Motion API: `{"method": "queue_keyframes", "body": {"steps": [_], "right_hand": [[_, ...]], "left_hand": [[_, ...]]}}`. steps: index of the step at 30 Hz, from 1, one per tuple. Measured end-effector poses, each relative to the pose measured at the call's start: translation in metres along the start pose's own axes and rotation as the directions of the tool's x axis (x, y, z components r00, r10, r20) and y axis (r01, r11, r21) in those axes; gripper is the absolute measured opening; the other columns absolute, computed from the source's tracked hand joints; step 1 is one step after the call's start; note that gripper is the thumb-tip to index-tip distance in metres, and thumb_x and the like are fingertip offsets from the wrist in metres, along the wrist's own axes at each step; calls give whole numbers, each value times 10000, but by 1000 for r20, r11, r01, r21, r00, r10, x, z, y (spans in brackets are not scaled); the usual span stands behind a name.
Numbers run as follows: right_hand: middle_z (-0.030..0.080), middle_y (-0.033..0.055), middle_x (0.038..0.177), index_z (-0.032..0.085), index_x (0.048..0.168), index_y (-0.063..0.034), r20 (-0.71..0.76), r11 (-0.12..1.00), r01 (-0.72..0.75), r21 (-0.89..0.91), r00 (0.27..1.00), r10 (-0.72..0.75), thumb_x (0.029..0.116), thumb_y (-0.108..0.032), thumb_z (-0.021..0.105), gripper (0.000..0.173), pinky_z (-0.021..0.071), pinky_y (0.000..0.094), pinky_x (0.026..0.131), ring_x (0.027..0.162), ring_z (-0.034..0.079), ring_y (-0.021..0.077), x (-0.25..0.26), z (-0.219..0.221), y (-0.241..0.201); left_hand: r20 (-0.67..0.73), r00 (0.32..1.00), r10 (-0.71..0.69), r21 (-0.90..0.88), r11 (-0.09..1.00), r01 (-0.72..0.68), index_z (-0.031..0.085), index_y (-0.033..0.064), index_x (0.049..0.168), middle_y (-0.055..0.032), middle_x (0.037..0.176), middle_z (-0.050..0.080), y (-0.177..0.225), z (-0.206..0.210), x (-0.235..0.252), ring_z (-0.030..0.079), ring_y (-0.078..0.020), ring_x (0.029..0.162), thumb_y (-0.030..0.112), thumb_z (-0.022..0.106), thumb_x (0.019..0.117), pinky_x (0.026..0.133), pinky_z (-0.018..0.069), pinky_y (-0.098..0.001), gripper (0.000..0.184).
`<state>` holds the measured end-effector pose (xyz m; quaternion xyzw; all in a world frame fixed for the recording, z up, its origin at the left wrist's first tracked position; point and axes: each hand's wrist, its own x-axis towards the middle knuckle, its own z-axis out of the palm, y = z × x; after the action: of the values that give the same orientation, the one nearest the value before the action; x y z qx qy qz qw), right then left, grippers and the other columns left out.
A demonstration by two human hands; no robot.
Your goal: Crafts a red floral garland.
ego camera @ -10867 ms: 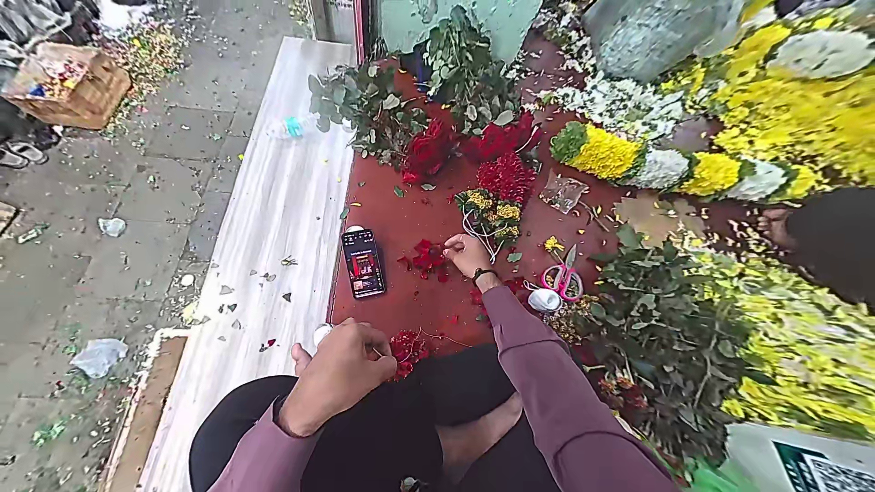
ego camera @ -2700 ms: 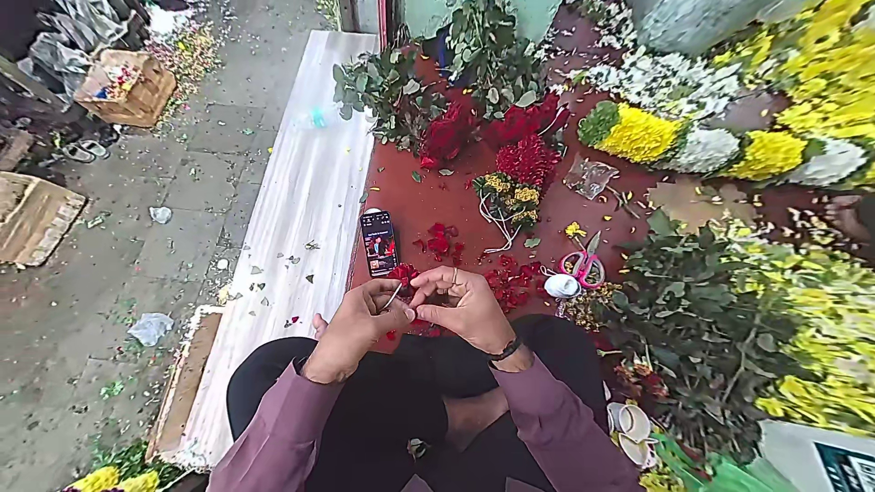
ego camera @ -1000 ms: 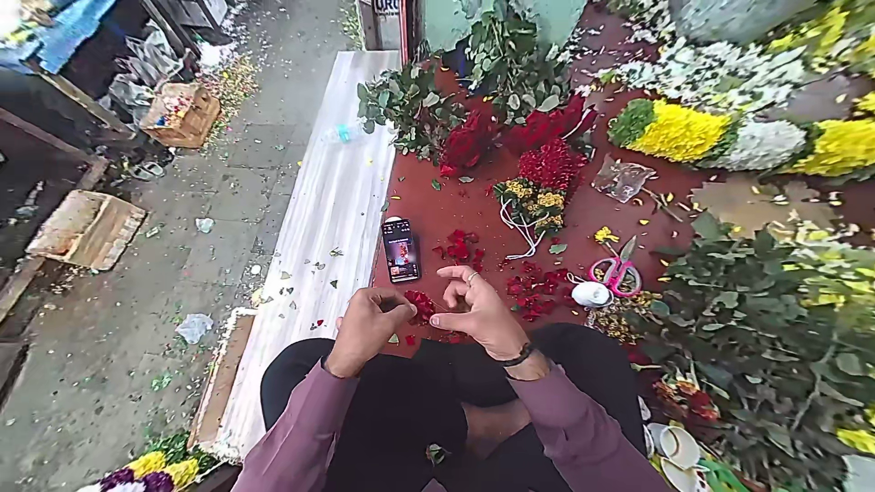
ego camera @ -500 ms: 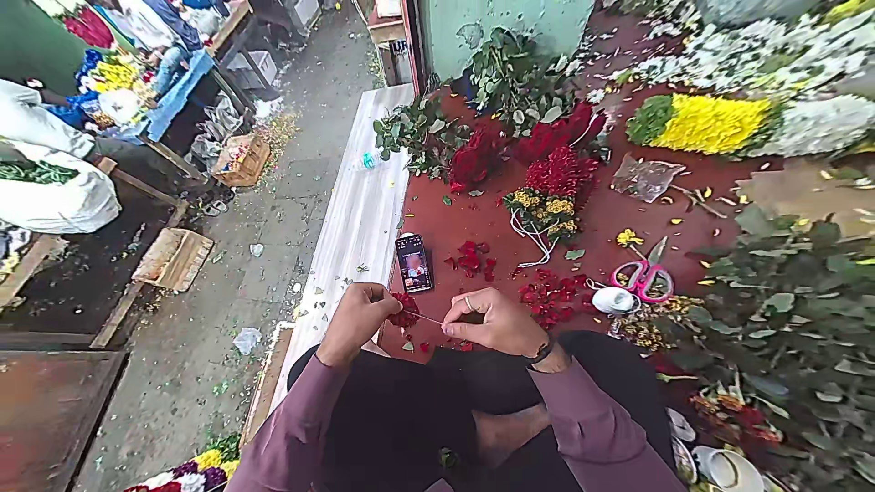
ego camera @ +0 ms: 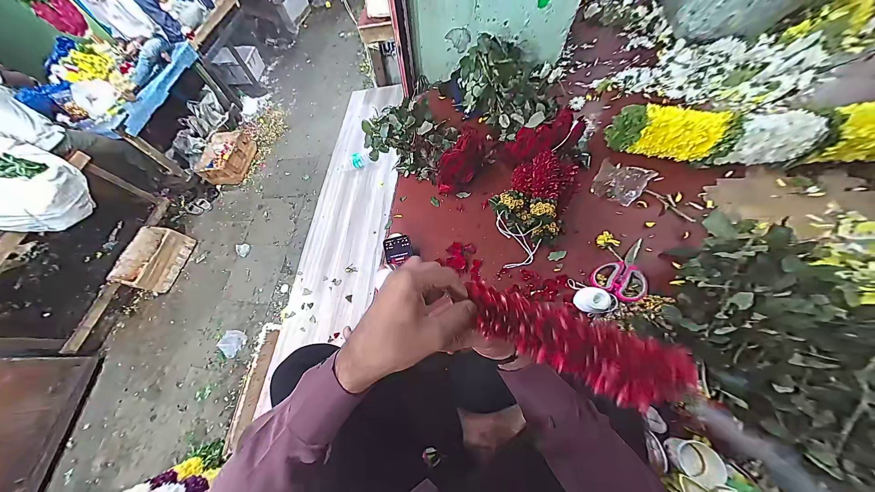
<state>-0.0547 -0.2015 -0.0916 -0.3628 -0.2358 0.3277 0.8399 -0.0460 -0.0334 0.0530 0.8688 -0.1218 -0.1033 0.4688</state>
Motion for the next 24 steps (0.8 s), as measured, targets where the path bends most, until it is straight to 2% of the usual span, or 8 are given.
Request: {"method": "queue_keyframes", "body": {"steps": [3, 7, 11, 13, 15, 18, 20, 24], "right_hand": [[763, 14, 958, 769, 999, -65, 166, 984, 130, -118, 980, -110, 955, -81, 710, 75, 589, 222, 693, 790, 697, 51, 5, -12, -13], [766, 37, 915, 785, 954, -30, 21, 938, 124, -324, 992, -124, 943, -93, 714, 95, 587, 238, 725, 805, 701, 67, 0, -39, -37], [763, 39, 893, 787, 957, -18, -90, 846, -185, -501, 983, 161, 941, -140, 736, 133, 588, 251, 744, 793, 695, 72, -14, -76, -51], [735, -2, 823, 776, 980, -51, -157, 754, -382, -535, 922, 355, 969, -201, 709, 165, 554, 219, 621, 671, 648, 44, -22, -94, -55], [735, 28, 819, 757, 1009, -37, -310, 654, -542, -528, 839, 446, 995, -199, 666, 186, 584, 257, 642, 680, 676, 90, -30, -119, -49], [745, 66, 896, 749, 1056, -54, -662, 441, -746, -498, 656, 363, 1016, -220, 658, 193, 567, 324, 678, 733, 682, 144, -27, -158, -19], [746, 93, 905, 763, 1044, -84, -788, 288, -819, -497, 564, 247, 997, -258, 682, 197, 592, 459, 749, 756, 702, 215, -19, -184, 8], [754, 100, 944, 789, 1006, -139, -817, 185, -811, -555, 573, 66, 957, -236, 703, 139, 570, 597, 807, 854, 717, 283, 8, -205, 48]], "left_hand": [[-160, 986, -46, 84, 995, 60, 750, 179, 867, 73, 814, 644, -19, -3, 9, 578, -85, 772, 236, 750, 885, 663, 479, -295, 60], [-28, 972, -233, 87, 968, 235, 764, 182, 851, 56, 778, 688, -61, -15, 5, 605, -74, 650, 271, 794, 888, 596, 536, -318, 100], [188, 873, -450, 155, 891, 426, 755, 175, 880, 49, 639, 563, -88, -24, -17, 489, -91, 557, 342, 779, 865, 553, 443, -340, 170], [253, 856, -451, 157, 892, 424, 744, 175, 862, 51, 659, 572, -91, -26, -31, 501, -89, 569, 347, 772, 858, 550, 444, -340, 174], [296, 871, -391, 113, 920, 375, 739, 183, 841, 62, 729, 619, -93, -25, -44, 543, -72, 647, 339, 775, 865, 602, 466, -327, 162], [281, 918, -280, -3, 956, 292, 731, 220, 794, 104, 757, 623, -104, -18, -52, 545, -35, 701, 364, 763, 863, 628, 448, -270, 162], [237, 941, -241, -79, 961, 265, 742, 220, 792, 110, 770, 650, -114, -12, -52, 580, -39, 739, 354, 766, 860, 676, 479, -274, 152], [167, 937, -306, -141, 934, 329, 742, 220, 787, 100, 737, 653, -131, -7, -54, 573, -52, 666, 337, 769, 854, 613, 476, -287, 138]]}}
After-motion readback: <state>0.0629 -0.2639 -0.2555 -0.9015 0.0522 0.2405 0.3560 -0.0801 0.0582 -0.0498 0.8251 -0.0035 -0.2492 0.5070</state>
